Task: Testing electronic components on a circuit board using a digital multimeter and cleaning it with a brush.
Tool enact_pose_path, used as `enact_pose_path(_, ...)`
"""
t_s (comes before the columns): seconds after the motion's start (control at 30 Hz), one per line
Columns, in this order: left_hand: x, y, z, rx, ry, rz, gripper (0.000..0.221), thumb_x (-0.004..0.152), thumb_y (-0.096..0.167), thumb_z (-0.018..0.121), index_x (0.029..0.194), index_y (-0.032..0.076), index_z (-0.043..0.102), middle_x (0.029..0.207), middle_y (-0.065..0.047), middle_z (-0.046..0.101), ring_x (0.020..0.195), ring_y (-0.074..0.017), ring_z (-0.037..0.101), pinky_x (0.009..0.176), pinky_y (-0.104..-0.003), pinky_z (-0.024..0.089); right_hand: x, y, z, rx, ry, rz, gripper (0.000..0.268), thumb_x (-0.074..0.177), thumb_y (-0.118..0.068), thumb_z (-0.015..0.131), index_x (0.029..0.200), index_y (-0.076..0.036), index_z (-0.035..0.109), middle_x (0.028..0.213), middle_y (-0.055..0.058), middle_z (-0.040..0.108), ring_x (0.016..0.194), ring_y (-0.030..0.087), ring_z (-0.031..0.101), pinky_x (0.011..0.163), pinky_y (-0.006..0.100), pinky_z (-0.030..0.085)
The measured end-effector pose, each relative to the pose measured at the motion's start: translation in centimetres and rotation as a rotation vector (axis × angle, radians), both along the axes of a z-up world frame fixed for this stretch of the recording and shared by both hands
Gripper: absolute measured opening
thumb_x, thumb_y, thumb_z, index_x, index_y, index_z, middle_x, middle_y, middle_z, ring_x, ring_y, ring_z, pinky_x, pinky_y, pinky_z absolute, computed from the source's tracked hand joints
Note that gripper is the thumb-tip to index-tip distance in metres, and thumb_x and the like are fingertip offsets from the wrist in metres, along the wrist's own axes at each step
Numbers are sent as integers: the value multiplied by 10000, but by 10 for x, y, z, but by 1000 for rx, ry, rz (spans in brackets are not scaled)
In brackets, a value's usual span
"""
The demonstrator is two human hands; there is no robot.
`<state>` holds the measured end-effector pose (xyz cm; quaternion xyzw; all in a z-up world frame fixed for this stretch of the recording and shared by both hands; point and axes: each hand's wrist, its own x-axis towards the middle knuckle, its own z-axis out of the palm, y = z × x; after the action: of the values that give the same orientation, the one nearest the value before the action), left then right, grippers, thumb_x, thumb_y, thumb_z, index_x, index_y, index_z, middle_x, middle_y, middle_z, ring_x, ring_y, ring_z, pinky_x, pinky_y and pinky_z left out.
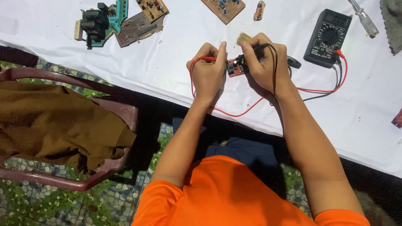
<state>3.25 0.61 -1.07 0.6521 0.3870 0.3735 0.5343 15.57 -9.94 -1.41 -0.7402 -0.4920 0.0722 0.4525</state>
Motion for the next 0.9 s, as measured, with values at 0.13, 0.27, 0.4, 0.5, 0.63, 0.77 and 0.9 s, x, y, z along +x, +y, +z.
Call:
enact_pose_path(0.13,1,0,0,-1,4,14,426,928,284,656,610,130,418,526,65,368,512,-67,337,512,-261,324,0,0,1,0,0,8,267,1157,-191,592,943,-32,596,670,4,495,581,120,404,552,290,334)
enact_pose_path(0.27,1,0,0,-9,18,18,423,924,295,658,610,132,427,519,66,385,505,-64,354,511,-257,336,0,-1,0,-1,-7,4,267,1157,-198,596,945,-35,599,676,1,499,578,119,401,554,291,331)
enact_pose_path(0.4,1,0,2,-6,17,10,426,924,296,658,607,132,425,536,71,390,515,-62,365,532,-248,352,0,-1,3,-15,18,1,280,1159,-198,595,928,-39,581,651,-10,473,566,105,376,541,283,315)
enact_pose_path(0.5,-1,-2,6,-57,-11,39,430,910,286,680,600,127,427,525,65,395,524,-61,363,522,-246,341,3,-4,4,3,10,-15,299,1165,-195,596,914,-35,571,684,9,502,594,123,424,566,295,341)
enact_pose_path(0.63,-1,-2,4,-78,-45,44,434,909,269,695,606,132,417,540,64,390,538,-62,366,522,-248,332,6,-8,8,43,-2,-32,271,1167,-154,593,938,-11,594,712,32,589,625,131,529,600,282,409)
enact_pose_path(0.77,2,0,-4,0,48,37,431,916,317,661,609,142,413,535,86,363,526,-63,319,577,-234,335,5,-11,10,53,1,-56,271,1169,-150,604,939,-9,593,707,38,597,622,134,540,598,282,419)
enact_pose_path(0.9,1,0,-5,14,52,32,448,916,319,666,606,142,397,547,87,353,534,-63,317,602,-229,346,6,-13,10,57,-3,-58,276,1175,-158,606,939,-14,605,729,35,598,643,138,540,605,284,414)
